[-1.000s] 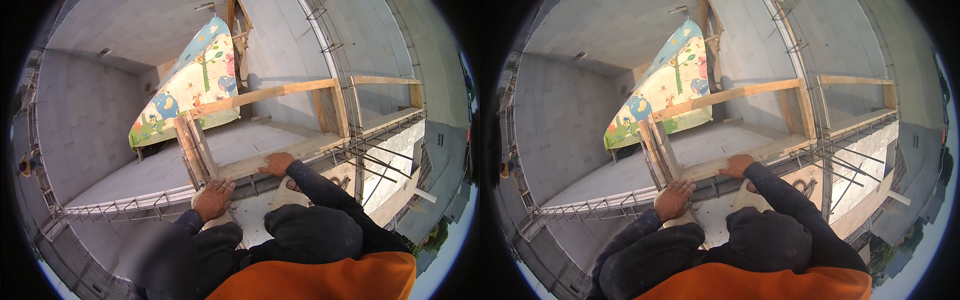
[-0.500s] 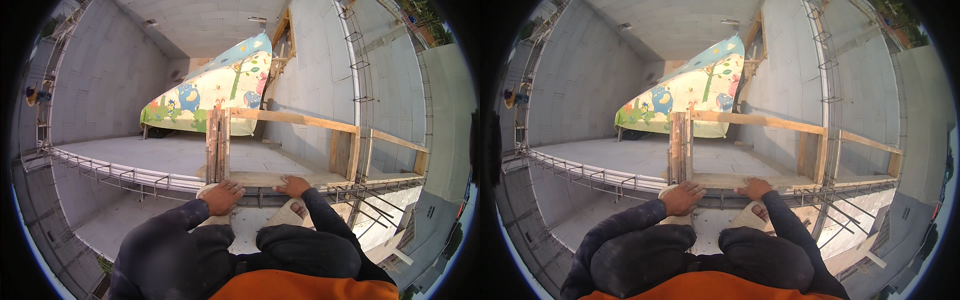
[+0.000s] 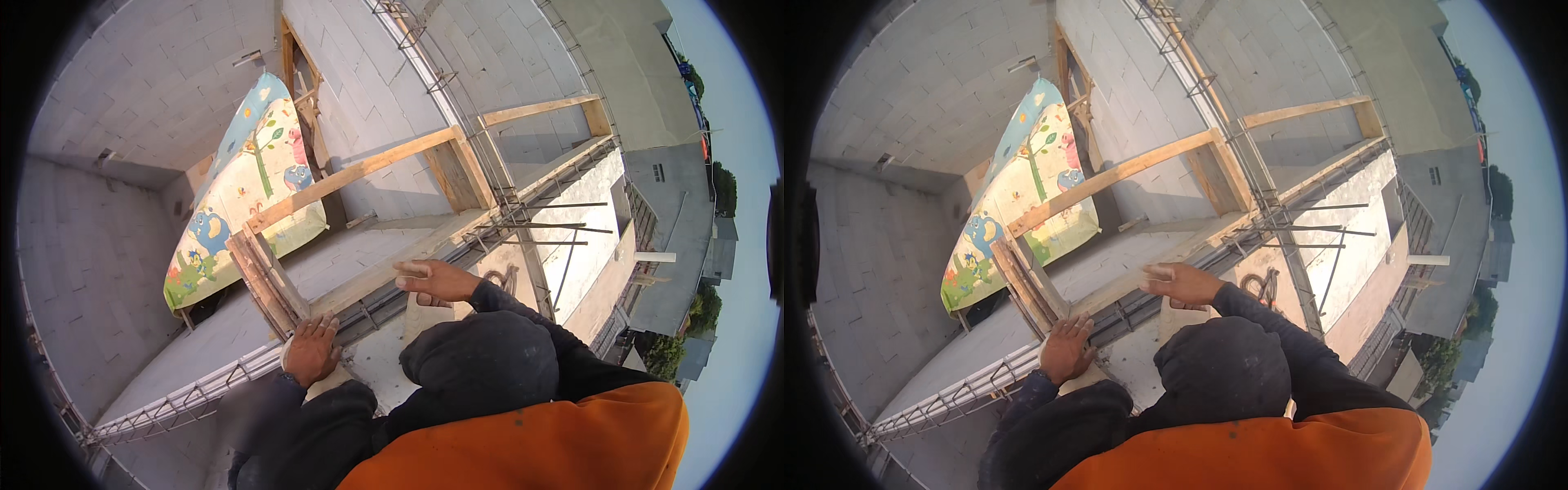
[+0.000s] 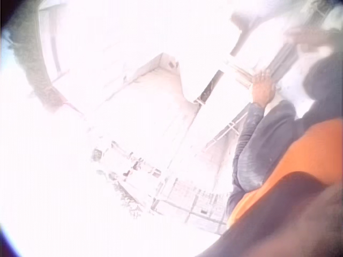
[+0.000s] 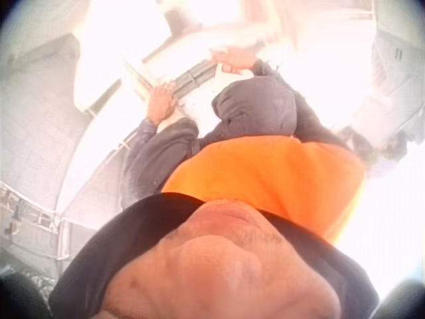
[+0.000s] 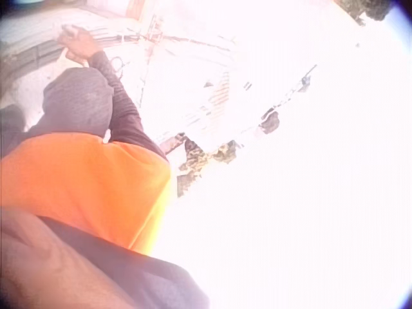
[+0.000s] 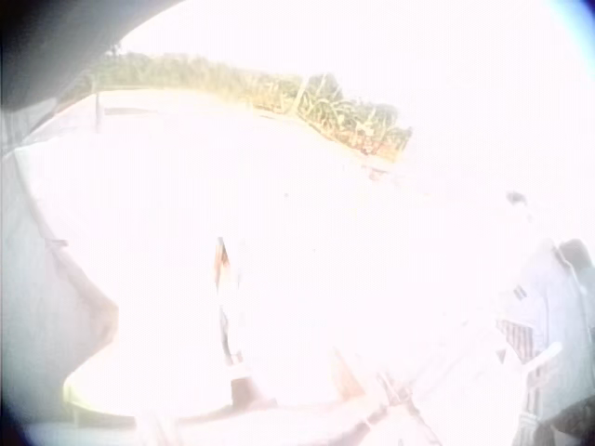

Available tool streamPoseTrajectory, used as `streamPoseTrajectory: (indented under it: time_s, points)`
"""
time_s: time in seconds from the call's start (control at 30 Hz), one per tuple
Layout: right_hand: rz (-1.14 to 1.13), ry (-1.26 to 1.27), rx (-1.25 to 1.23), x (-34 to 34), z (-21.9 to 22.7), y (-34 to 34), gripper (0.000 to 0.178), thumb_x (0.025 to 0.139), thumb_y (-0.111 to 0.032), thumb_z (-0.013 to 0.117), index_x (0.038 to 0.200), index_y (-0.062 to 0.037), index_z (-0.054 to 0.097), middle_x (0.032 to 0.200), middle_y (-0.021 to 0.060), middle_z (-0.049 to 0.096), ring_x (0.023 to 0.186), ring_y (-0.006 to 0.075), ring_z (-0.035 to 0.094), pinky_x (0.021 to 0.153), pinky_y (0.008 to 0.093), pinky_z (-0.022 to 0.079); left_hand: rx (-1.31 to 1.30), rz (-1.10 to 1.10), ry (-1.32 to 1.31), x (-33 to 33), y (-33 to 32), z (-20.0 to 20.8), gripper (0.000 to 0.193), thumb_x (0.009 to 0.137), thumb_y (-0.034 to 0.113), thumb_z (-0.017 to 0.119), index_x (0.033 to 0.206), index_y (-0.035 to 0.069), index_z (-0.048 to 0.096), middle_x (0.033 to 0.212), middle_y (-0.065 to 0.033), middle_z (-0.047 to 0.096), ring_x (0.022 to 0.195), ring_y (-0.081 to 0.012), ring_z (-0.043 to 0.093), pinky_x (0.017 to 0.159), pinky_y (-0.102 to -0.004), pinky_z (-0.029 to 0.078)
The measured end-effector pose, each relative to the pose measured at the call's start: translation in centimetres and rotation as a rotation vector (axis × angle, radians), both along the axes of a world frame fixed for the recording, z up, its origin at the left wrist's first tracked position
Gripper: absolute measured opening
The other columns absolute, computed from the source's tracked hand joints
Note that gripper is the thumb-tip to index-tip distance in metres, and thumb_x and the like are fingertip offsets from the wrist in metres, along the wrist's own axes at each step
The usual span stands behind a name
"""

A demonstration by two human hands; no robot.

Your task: The person uses a pair of pliers to twist and cut wire to secure vertical rebar rods to a horizontal wooden frame on a construction site.

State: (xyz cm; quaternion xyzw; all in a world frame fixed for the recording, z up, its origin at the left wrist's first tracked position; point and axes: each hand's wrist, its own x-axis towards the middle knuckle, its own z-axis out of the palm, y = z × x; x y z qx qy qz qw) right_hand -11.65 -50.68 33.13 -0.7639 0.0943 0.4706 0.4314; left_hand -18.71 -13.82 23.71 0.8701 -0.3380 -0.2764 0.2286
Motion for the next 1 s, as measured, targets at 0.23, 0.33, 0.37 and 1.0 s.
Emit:
streamPoseTrajectory:
  time_s: [0.23,0.33,0.37,1.0]
  points:
    - [-0.065,-0.186,0.254,-0.1,23.2,-1.5,0.101,0.089,-0.085,0.053,0.147,-0.0018,0.063,0.15,0.0287,0.057,0.146,0.0392,0.05,0.122,0.0486,0.036,-0.101,0.063,-0.007,-0.4,0.7,-1.1,0.059,0.096,0.03,0.066,0.144,-0.002,0.056,0.151,-0.0233,0.057,0.142,-0.0368,0.051,0.122,-0.0504,0.036]
    - [-0.046,-0.218,-0.049,2.6,18.2,-0.8,0.099,0.09,-0.083,0.053,0.146,-0.0019,0.064,0.149,0.0282,0.058,0.145,0.0386,0.051,0.121,0.048,0.037,-0.123,0.076,0.007,-0.7,0.7,-1.7,0.058,0.093,0.03,0.067,0.139,-0.004,0.058,0.149,-0.0242,0.056,0.138,-0.0385,0.053,0.12,-0.0492,0.038]
    - [-0.013,-0.218,-0.099,3.0,16.3,-0.4,0.099,0.09,-0.083,0.053,0.146,-0.0019,0.064,0.149,0.0281,0.058,0.145,0.0384,0.051,0.121,0.0479,0.037,-0.155,0.094,0.008,-0.7,0.8,-1.9,0.057,0.093,0.03,0.068,0.138,-0.004,0.059,0.147,-0.0243,0.057,0.136,-0.0384,0.053,0.12,-0.0493,0.038]
    - [0.216,-0.25,-0.225,4.5,9.0,3.4,0.086,0.094,-0.073,0.054,0.141,-0.002,0.066,0.144,0.0249,0.061,0.139,0.0347,0.056,0.117,0.0442,0.04,-0.247,0.154,-0.104,-1.9,0.0,-4.9,0.051,0.076,0.028,0.075,0.116,-0.003,0.072,0.121,-0.0233,0.069,0.116,-0.0403,0.065,0.106,-0.0504,0.047]
